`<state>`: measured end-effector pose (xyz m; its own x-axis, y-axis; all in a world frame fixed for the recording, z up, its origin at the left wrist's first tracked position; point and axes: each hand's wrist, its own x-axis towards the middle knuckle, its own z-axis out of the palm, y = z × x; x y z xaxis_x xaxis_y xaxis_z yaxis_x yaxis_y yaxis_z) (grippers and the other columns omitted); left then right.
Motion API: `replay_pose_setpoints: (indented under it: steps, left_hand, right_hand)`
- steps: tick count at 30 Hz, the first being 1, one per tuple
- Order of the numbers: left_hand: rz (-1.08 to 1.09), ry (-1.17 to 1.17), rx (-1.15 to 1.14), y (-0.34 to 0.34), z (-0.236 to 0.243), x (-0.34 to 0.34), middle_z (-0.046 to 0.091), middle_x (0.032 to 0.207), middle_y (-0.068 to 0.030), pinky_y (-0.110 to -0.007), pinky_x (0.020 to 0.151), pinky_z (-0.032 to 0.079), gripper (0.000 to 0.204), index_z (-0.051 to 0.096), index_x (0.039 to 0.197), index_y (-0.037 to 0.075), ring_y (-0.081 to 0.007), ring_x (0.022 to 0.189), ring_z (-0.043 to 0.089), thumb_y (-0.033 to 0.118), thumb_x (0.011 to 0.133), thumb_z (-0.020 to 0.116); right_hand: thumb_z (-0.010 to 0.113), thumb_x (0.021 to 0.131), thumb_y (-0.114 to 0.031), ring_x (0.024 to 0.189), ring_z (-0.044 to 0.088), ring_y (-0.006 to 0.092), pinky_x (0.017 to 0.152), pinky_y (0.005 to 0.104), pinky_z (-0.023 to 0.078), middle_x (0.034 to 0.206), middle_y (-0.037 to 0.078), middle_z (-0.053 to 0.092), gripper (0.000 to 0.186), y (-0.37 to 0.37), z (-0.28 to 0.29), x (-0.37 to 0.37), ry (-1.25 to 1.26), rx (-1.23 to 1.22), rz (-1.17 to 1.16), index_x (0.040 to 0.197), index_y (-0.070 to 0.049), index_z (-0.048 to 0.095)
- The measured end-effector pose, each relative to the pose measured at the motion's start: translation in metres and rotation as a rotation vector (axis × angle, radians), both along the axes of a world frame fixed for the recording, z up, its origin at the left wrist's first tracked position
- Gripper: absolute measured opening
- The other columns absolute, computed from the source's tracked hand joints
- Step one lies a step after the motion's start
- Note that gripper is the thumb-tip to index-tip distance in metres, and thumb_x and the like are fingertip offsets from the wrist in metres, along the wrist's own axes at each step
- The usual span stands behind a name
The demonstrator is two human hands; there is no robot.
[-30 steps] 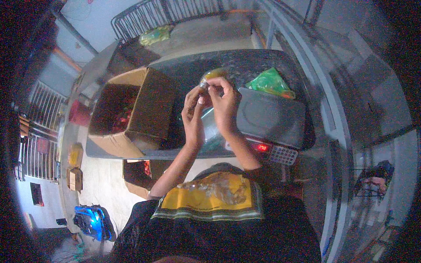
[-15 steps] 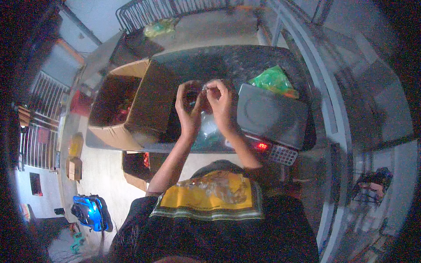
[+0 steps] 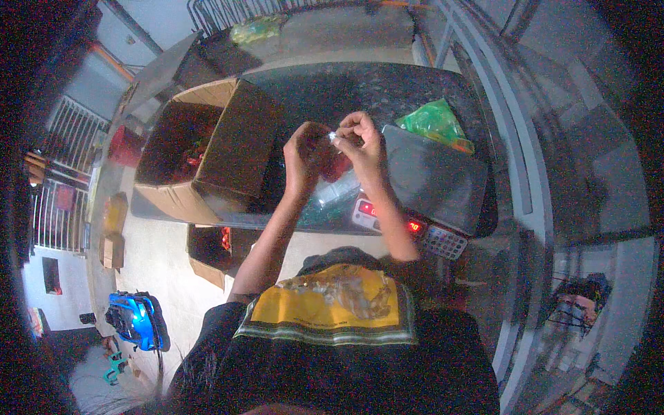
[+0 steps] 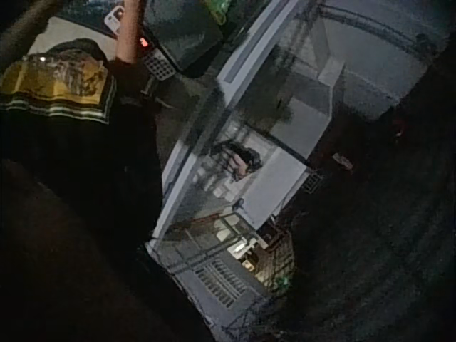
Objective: The person selects red and green bell peppers from a cardboard box, places them into clear plastic bags, weighs the bags on a digital scale, and ties the bags shut. The process is repeated for multiple bags.
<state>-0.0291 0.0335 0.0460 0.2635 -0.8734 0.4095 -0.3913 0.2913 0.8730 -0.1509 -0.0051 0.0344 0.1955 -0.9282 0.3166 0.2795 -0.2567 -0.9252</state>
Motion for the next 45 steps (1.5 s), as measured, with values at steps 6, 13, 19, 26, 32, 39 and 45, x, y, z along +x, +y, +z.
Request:
replay_pose_setpoints:
  steps: [6,13,19,26,32,39,45]
  left_hand:
    - [-0.027,0.007,0.001,-0.001,-0.002,0.005,0.058,0.074,-0.0059,-0.027,0.063,0.045,0.013,0.058,0.082,0.001,-0.0144,0.067,0.056,0.001,0.07,0.062]
    - [-0.043,-0.165,-0.104,0.022,0.011,0.001,0.058,0.078,-0.0114,-0.029,0.064,0.047,0.015,0.059,0.083,0.0,-0.0223,0.07,0.06,-0.003,0.07,0.064]
    - [-0.025,-0.274,-0.043,0.027,0.018,-0.002,0.057,0.08,-0.0122,-0.033,0.064,0.048,0.015,0.059,0.082,0.0,-0.0268,0.071,0.06,-0.001,0.068,0.065]
    - [-0.042,-0.46,-0.099,0.025,0.014,-0.001,0.054,0.083,-0.0137,-0.038,0.062,0.047,0.017,0.053,0.087,0.001,-0.0323,0.072,0.058,-0.004,0.071,0.059]
    - [-0.079,-0.481,-0.155,0.019,0.006,0.009,0.053,0.084,-0.0144,-0.04,0.062,0.047,0.017,0.052,0.088,0.001,-0.0346,0.072,0.057,-0.004,0.072,0.057]
    - [-0.237,-0.367,-0.004,0.01,0.021,0.017,0.054,0.081,-0.0143,-0.037,0.061,0.047,0.009,0.055,0.085,0.0,-0.0342,0.072,0.057,0.001,0.076,0.056]
    - [-0.359,0.051,0.173,0.017,0.005,0.027,0.057,0.094,-0.0131,-0.037,0.071,0.045,0.021,0.057,0.095,0.002,-0.0317,0.083,0.057,0.01,0.076,0.06]
  right_hand:
    - [0.065,0.072,-0.006,0.075,0.053,0.0095,0.073,0.0226,0.042,0.079,0.001,0.055,0.02,-0.005,-0.012,-0.004,-0.177,0.134,0.131,0.086,-0.007,0.052]
    - [0.063,0.072,-0.003,0.073,0.054,0.0094,0.069,0.0231,0.043,0.078,0.001,0.055,0.017,0.006,-0.015,-0.004,-0.164,0.216,0.056,0.085,-0.006,0.053]
    - [0.061,0.072,0.001,0.073,0.053,0.0086,0.066,0.0218,0.044,0.078,0.001,0.054,0.017,0.012,-0.012,-0.002,-0.11,0.209,0.001,0.086,-0.005,0.053]
    - [0.057,0.073,0.003,0.073,0.055,0.0103,0.067,0.0236,0.045,0.079,0.001,0.056,0.015,0.017,-0.012,0.001,-0.084,0.139,-0.103,0.087,-0.003,0.055]
    - [0.054,0.074,-0.002,0.078,0.059,0.0141,0.072,0.0273,0.045,0.081,0.009,0.063,0.015,0.009,-0.008,-0.007,0.399,-0.051,-0.062,0.088,0.002,0.058]
    - [0.057,0.073,-0.003,0.074,0.06,0.0195,0.069,0.0293,0.045,0.077,0.013,0.06,0.018,0.001,-0.006,-0.017,0.487,-0.126,0.079,0.09,0.003,0.056]
    - [0.059,0.073,-0.005,0.069,0.06,0.0232,0.063,0.0318,0.044,0.072,0.015,0.057,0.014,0.011,-0.021,-0.003,0.504,-0.147,-0.054,0.083,0.001,0.052]
